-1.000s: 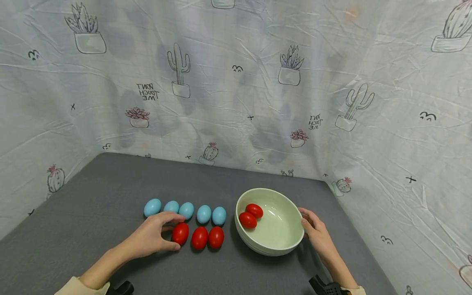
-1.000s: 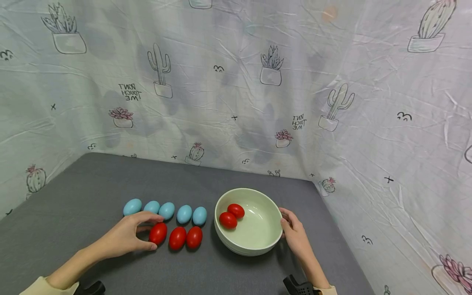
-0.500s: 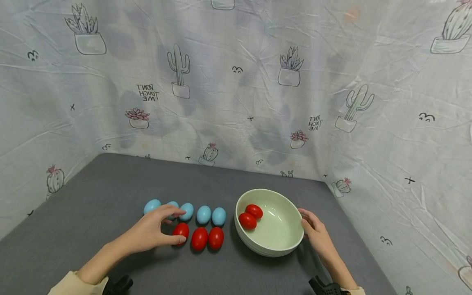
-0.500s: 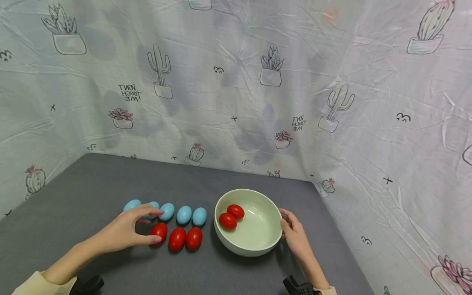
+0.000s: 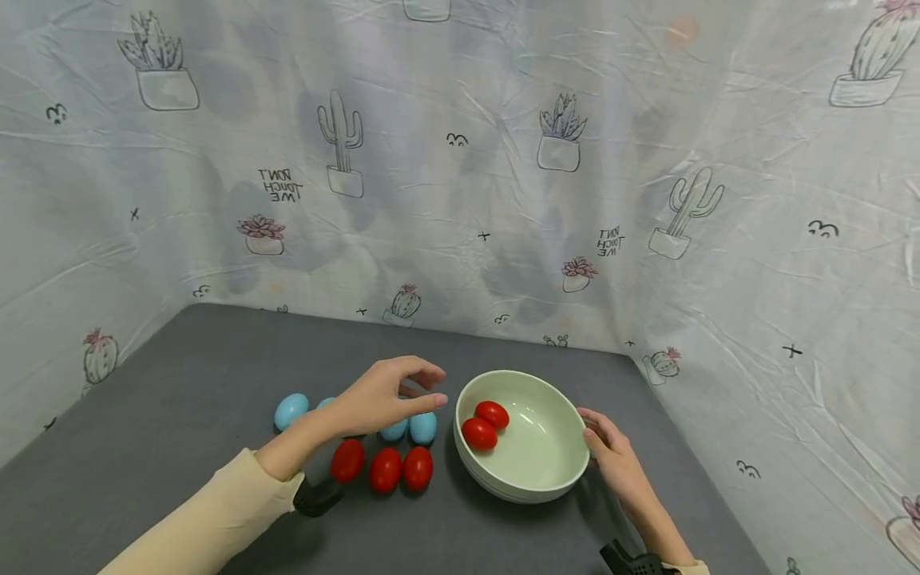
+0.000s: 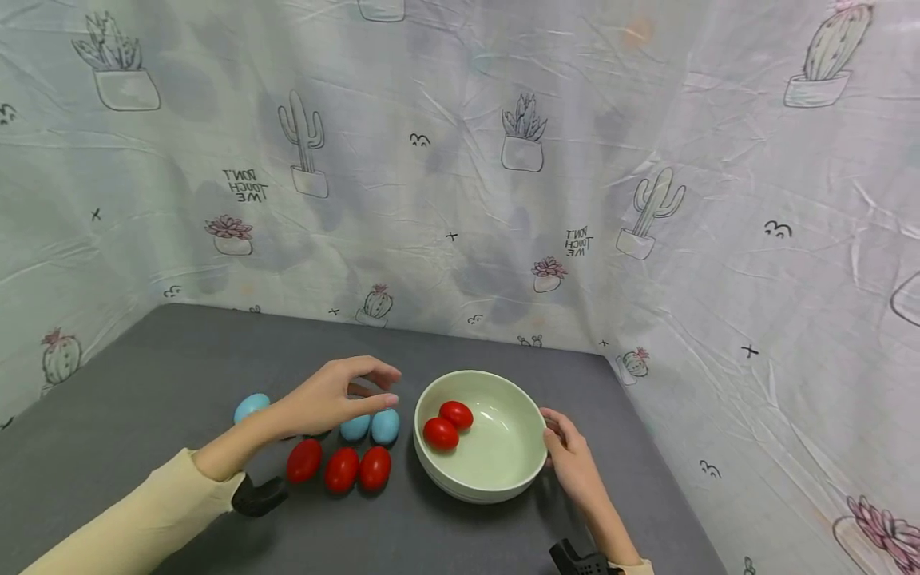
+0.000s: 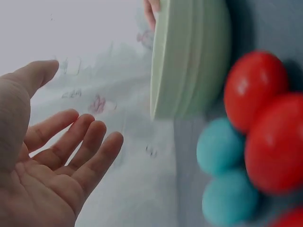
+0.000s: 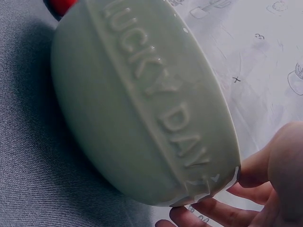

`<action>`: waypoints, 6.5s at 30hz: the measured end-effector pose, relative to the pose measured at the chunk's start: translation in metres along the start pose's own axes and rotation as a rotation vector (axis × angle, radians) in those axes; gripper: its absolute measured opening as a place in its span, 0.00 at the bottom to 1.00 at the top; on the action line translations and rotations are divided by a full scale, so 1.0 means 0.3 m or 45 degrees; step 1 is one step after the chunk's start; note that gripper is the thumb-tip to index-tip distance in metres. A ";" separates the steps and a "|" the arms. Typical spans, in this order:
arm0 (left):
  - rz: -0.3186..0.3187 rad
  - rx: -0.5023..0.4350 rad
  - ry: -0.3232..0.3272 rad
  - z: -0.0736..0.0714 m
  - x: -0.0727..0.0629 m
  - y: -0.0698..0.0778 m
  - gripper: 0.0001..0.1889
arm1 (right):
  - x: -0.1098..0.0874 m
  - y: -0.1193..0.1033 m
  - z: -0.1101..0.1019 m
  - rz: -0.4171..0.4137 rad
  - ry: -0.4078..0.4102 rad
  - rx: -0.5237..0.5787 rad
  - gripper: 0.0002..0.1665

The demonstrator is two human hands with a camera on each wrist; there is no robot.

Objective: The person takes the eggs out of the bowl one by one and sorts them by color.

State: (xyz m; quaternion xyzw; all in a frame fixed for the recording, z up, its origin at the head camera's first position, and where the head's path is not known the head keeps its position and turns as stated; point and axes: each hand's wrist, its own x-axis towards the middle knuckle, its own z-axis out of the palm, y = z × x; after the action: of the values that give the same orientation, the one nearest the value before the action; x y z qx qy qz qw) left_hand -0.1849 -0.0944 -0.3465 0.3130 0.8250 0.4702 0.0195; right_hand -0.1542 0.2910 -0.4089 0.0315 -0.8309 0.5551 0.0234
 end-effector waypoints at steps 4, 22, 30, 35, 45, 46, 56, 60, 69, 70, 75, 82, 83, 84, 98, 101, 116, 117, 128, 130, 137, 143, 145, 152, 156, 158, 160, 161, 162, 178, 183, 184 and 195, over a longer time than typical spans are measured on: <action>-0.066 -0.063 -0.047 0.052 0.069 0.009 0.21 | 0.006 0.001 0.004 0.013 0.004 0.004 0.22; -0.145 -0.193 -0.236 0.245 0.189 0.002 0.24 | -0.004 0.014 0.003 0.081 0.008 0.034 0.23; -0.196 -0.281 -0.210 0.272 0.220 0.000 0.29 | 0.006 0.004 0.001 0.060 0.004 0.026 0.23; -0.248 -0.235 -0.164 0.287 0.253 -0.004 0.32 | 0.009 0.001 0.004 0.056 0.005 0.025 0.23; -0.247 -0.237 -0.183 0.329 0.295 -0.015 0.34 | 0.009 0.001 0.006 0.044 0.005 0.025 0.23; -0.245 -0.240 -0.190 0.336 0.298 -0.014 0.34 | 0.009 0.002 0.005 0.044 0.005 0.024 0.23; -0.204 -0.136 -0.271 0.415 0.315 0.011 0.33 | 0.007 0.006 0.006 0.050 0.012 0.015 0.22; -0.192 -0.114 -0.295 0.444 0.318 0.022 0.33 | 0.007 0.007 0.007 0.044 0.008 0.030 0.22; -0.222 -0.236 -0.380 0.487 0.306 0.039 0.32 | 0.005 0.006 0.007 0.029 0.005 0.038 0.22; -0.227 -0.252 -0.394 0.489 0.305 0.040 0.33 | 0.004 0.007 0.007 0.027 0.006 0.034 0.22; -0.230 -0.326 -0.442 0.500 0.307 0.041 0.31 | 0.001 0.007 0.006 0.033 0.020 0.006 0.22; -0.211 -0.345 -0.554 0.497 0.307 0.044 0.28 | 0.003 0.004 0.004 0.058 0.025 0.015 0.22; -0.209 -0.342 -0.575 0.495 0.307 0.045 0.28 | 0.002 0.004 0.004 0.055 0.026 0.017 0.22; -0.203 -0.328 -0.593 0.493 0.307 0.045 0.28 | 0.002 0.005 0.004 0.053 0.026 0.020 0.22; -0.224 -0.374 -0.640 0.483 0.305 0.041 0.20 | 0.002 0.004 0.006 0.058 0.031 0.003 0.22; -0.244 -0.374 -0.639 0.483 0.303 0.042 0.19 | 0.000 0.004 0.006 0.054 0.031 0.001 0.22; -0.232 -0.394 -0.700 0.488 0.310 0.040 0.20 | 0.001 0.009 0.006 0.041 0.040 0.012 0.21; -0.227 -0.381 -0.707 0.488 0.310 0.040 0.20 | 0.001 0.010 0.006 0.041 0.042 0.010 0.21; -0.218 -0.282 -0.757 0.489 0.308 0.046 0.20 | 0.003 0.012 0.008 0.050 0.045 0.001 0.21; -0.191 -0.266 -0.736 0.486 0.308 0.049 0.20 | 0.003 0.011 0.008 0.056 0.043 0.008 0.21; -0.040 -0.278 -0.510 0.415 0.277 0.081 0.21 | 0.000 0.008 0.011 0.063 0.044 0.039 0.21; -0.021 -0.343 -0.228 0.260 0.157 0.105 0.26 | 0.002 0.004 0.004 0.077 0.033 0.021 0.22; -0.033 -0.345 -0.121 0.206 0.103 0.099 0.26 | 0.001 0.003 -0.002 0.086 0.028 0.010 0.23; -0.112 -0.261 0.204 0.056 -0.106 0.051 0.30 | -0.003 0.005 -0.011 0.092 0.027 -0.015 0.23; -0.172 -0.144 0.325 0.000 -0.210 0.019 0.31 | -0.001 0.008 -0.011 0.107 0.035 -0.030 0.23; -0.191 -0.121 0.325 -0.020 -0.256 -0.002 0.31 | -0.001 0.008 -0.011 0.115 0.034 -0.032 0.23; -0.198 -0.113 0.300 -0.036 -0.300 -0.028 0.31 | 0.000 0.006 -0.010 0.116 0.031 -0.030 0.22; -0.210 -0.116 0.287 -0.043 -0.320 -0.041 0.31 | 0.000 0.005 -0.009 0.114 0.027 -0.030 0.23; -0.221 -0.119 0.275 -0.048 -0.338 -0.054 0.31 | 0.000 0.004 -0.009 0.113 0.024 -0.029 0.23; -0.437 -0.211 0.258 -0.090 -0.450 -0.205 0.35 | 0.001 0.009 -0.004 0.120 0.017 -0.018 0.23; -0.470 -0.214 0.248 -0.088 -0.462 -0.223 0.34 | 0.001 0.006 -0.005 0.121 0.017 -0.027 0.23; -0.473 -0.212 0.250 -0.088 -0.463 -0.225 0.34 | 0.002 0.006 -0.005 0.122 0.016 -0.029 0.23; -0.537 -0.166 0.262 -0.077 -0.468 -0.248 0.35 | 0.000 0.005 -0.005 0.113 0.010 -0.014 0.24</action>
State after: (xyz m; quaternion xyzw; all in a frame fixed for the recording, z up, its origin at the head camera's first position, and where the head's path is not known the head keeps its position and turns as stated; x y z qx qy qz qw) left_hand -0.1169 -0.2140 -0.4292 0.0822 0.8375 0.5376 0.0533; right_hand -0.1542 0.2930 -0.4096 -0.0079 -0.8344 0.5512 0.0022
